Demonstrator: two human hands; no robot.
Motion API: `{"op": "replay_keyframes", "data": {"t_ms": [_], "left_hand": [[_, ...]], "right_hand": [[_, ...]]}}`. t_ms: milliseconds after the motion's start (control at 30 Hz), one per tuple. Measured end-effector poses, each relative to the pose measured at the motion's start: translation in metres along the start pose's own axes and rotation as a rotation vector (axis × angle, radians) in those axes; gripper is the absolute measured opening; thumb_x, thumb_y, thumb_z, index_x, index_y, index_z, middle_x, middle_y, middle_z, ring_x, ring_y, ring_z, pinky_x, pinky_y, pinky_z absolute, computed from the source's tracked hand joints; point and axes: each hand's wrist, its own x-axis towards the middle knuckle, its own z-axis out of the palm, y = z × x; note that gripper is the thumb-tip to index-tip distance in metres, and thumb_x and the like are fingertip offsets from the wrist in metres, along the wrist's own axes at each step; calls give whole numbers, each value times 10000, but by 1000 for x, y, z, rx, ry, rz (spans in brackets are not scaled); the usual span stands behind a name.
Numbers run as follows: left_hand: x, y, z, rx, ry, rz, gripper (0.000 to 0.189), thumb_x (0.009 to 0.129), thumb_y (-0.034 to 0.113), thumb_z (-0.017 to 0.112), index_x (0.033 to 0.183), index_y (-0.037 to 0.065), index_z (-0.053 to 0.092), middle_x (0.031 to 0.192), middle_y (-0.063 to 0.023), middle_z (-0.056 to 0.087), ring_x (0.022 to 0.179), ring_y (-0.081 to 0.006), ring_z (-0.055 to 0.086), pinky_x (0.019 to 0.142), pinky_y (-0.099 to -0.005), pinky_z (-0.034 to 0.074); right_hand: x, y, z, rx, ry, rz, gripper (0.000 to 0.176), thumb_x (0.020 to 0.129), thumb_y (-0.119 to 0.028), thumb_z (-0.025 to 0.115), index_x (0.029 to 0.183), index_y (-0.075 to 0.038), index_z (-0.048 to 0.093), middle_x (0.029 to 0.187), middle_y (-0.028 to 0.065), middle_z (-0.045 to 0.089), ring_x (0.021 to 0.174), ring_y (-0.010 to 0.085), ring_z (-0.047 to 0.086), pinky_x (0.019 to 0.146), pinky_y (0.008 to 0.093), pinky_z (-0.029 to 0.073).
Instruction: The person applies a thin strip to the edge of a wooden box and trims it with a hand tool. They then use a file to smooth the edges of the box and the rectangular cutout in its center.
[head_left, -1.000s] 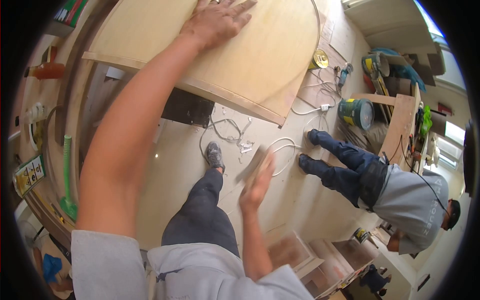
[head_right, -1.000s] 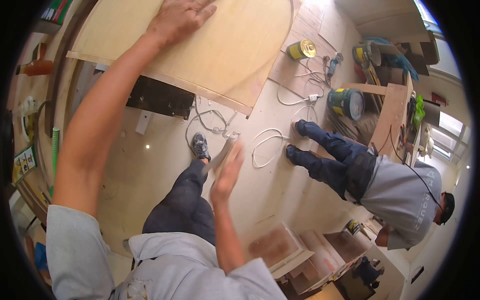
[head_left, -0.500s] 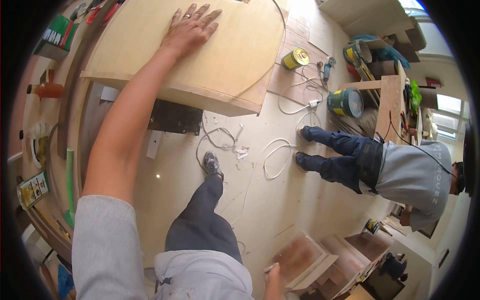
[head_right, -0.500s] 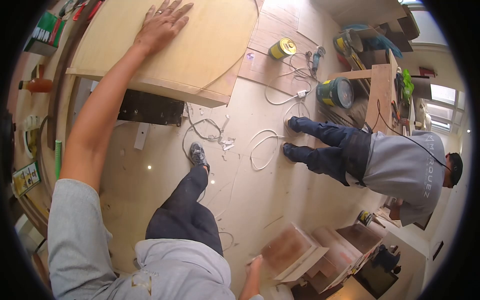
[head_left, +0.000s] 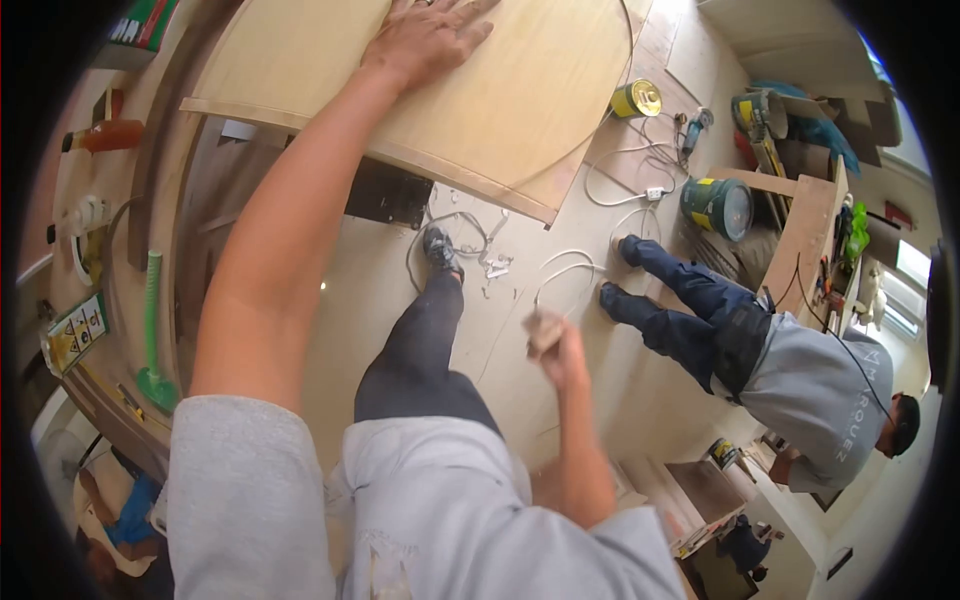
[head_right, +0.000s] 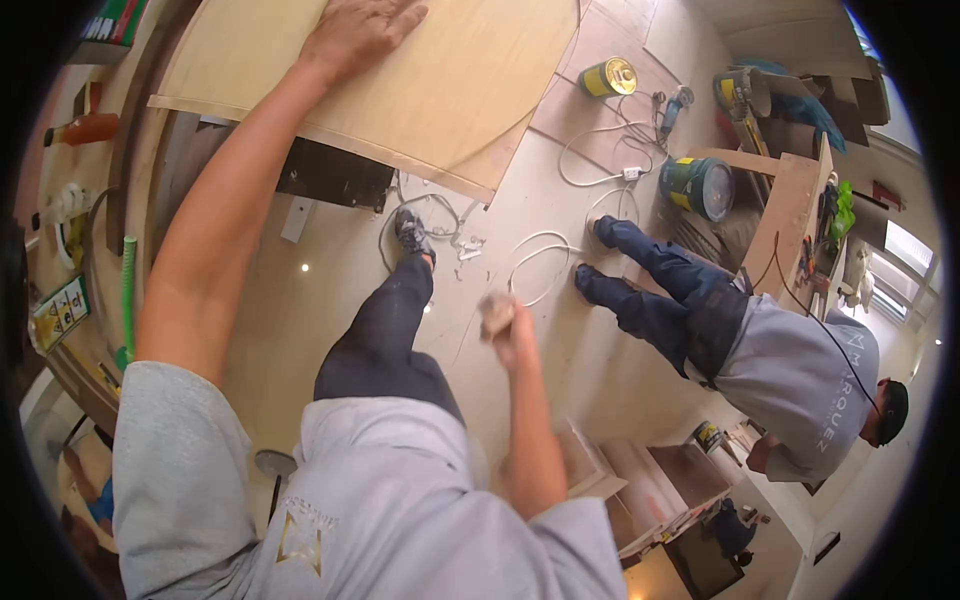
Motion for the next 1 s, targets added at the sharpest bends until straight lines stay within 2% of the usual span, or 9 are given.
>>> {"op": "replay_keyframes", "data": {"t_ms": [100, 233, 300, 433, 533, 633, 733, 1000], "left_hand": [[2, 1, -2, 4, 27, 12, 607, 1091, 485, 404, 1665, 287, 401, 1770, -81, 288, 1646, -316, 202, 1337, -541, 79], [2, -3, 7, 46, 107, 48, 598, 1076, 474, 445, 1642, 282, 446, 1751, -73, 338, 1634, -323, 240, 1335, -551, 98], [2, -2, 7, 37, 128, 50, 594, 1070, 472, 458, 1632, 280, 465, 1745, -71, 352, 1632, -325, 247, 1335, -553, 100], [2, -2, 5, -8, 122, 40, 586, 1065, 470, 470, 1619, 279, 490, 1740, -70, 362, 1631, -324, 249, 1336, -553, 96], [2, -3, 5, -46, 118, 33, 585, 1062, 468, 477, 1616, 280, 497, 1739, -65, 364, 1632, -318, 249, 1336, -552, 94], [1, -2, 3, -59, 109, 16, 587, 1061, 468, 481, 1620, 285, 491, 1741, -57, 363, 1633, -308, 247, 1337, -547, 91], [1, 0, 3, -51, 101, 11, 591, 1062, 470, 480, 1624, 289, 483, 1744, -52, 358, 1637, -299, 238, 1339, -540, 89], [0, -2, 2, -62, 89, 8, 592, 1062, 469, 481, 1625, 288, 481, 1751, -49, 343, 1643, -294, 218, 1343, -530, 84]], "right_hand": [[18, -85, 54, -67, -248, 46, 302, 1071, -346, 484, 1090, -84, 632, 912, 89, 648, 674, 205, 579, 505, 329, 409], [9, -135, 117, -61, -159, 175, 229, 1051, -295, 501, 1036, -82, 585, 857, 81, 608, 575, 194, 487, 462, 315, 352], [9, -143, 127, -95, -168, 188, 229, 1055, -297, 499, 1011, -82, 565, 851, 80, 599, 575, 187, 474, 461, 308, 348], [12, -148, 126, -274, -154, 142, 229, 1063, -303, 503, 1049, -93, 595, 836, 76, 605, 621, 199, 535, 500, 331, 388], [20, -146, 132, -304, -53, 147, 238, 1075, -299, 474, 1041, -97, 595, 812, 75, 609, 610, 202, 546, 500, 341, 397], [14, -153, 144, -328, -120, 154, 229, 1062, -288, 460, 982, -111, 580, 797, 55, 580, 597, 177, 516, 488, 325, 385], [17, -161, 145, -345, -172, 155, 227, 1055, -270, 450, 986, -102, 586, 796, 55, 585, 602, 179, 519, 498, 323, 383], [-13, -173, 163, -391, -161, 120, 235, 1047, -229, 439, 997, -65, 599, 818, 80, 598, 620, 204, 525, 520, 350, 386]]}}
